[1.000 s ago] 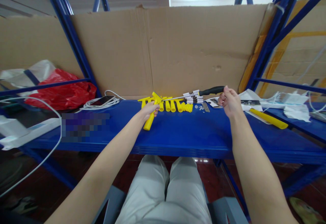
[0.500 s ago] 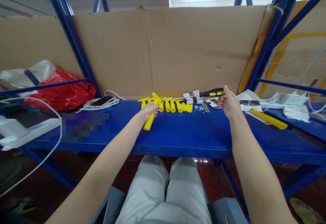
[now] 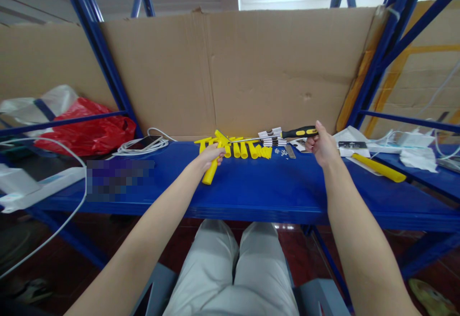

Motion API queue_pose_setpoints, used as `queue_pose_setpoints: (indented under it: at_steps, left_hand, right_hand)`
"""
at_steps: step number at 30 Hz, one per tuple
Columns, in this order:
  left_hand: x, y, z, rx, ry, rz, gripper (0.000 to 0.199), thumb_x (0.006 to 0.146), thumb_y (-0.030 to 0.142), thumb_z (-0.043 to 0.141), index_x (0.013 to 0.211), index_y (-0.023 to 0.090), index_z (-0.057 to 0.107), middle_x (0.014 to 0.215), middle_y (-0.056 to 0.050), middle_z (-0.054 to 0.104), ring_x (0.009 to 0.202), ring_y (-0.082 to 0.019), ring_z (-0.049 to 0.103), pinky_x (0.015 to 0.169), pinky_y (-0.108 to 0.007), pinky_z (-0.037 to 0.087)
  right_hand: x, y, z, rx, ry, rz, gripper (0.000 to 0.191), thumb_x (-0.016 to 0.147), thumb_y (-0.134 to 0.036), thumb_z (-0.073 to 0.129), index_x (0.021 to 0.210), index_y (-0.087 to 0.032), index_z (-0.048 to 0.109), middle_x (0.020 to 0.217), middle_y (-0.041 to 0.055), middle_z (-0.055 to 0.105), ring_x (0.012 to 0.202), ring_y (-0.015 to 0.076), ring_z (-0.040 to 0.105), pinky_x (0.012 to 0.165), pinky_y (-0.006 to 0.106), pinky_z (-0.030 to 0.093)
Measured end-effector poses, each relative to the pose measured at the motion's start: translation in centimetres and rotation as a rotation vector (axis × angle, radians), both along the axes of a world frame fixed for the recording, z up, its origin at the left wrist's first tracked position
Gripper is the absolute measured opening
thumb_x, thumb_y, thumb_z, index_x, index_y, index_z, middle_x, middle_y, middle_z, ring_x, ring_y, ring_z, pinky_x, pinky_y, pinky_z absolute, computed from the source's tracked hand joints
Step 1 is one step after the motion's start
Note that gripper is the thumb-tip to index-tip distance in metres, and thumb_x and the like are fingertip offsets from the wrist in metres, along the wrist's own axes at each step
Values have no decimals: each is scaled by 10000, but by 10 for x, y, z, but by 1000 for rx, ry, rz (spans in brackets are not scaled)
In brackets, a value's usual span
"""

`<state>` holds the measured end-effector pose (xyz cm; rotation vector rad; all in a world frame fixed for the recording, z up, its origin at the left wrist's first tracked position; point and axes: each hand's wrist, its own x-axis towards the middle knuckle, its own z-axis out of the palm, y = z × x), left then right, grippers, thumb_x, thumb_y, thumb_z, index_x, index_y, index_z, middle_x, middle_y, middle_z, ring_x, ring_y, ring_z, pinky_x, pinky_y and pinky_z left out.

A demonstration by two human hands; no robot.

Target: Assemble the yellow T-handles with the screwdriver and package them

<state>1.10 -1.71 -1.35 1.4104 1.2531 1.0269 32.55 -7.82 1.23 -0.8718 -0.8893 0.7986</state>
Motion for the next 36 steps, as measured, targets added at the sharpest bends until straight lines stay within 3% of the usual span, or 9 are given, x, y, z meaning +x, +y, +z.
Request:
queue_pose_setpoints:
  at_steps: [4,11,17,21,28,36]
  left_hand:
    - [0,0,0,1,-9,4,235,714,-9,456,711,214,383,441,103,374,327,-57,350,408,-194,290]
    - [-1,2,-1,2,-9,0,223,675,2,480,750,204,425,443,104,381,335,-60,363,409,-186,299]
    - [0,1,-1,5,3,12,225,678,-2,471,753,204,421,441,107,376,336,-61,366,405,-186,295]
    - [0,-1,0,11,-1,8,226,697,-5,463,729,208,395,440,106,376,330,-56,355,401,-187,293]
    - [0,0,0,7,-13,13,229,700,-7,473,725,207,398,447,104,376,332,-53,351,406,-186,289]
    - [0,2,-1,5,-11,12,227,694,-6,485,725,205,406,460,104,381,338,-51,353,424,-189,301]
  right_hand:
    - [0,-1,1,-20,-6,3,492,835,-524,628,575,-226,334,414,-54,300,379,76,274,346,208,269]
    - [0,-1,0,-17,-36,16,481,761,-563,690,612,-235,371,413,-58,324,381,81,291,352,220,279]
    - [-4,-3,3,-30,38,-11,383,846,-434,636,622,-223,408,415,-56,346,388,73,287,361,207,267]
    - [-2,0,2,-50,23,-15,404,842,-469,638,629,-229,392,418,-53,352,383,85,316,363,217,278]
    - [-3,0,3,-135,55,-65,296,933,-347,497,673,-206,499,440,15,489,387,124,444,397,240,402]
    - [-6,0,0,-67,11,-79,295,882,-400,611,682,-207,513,427,-2,496,367,118,452,359,222,385]
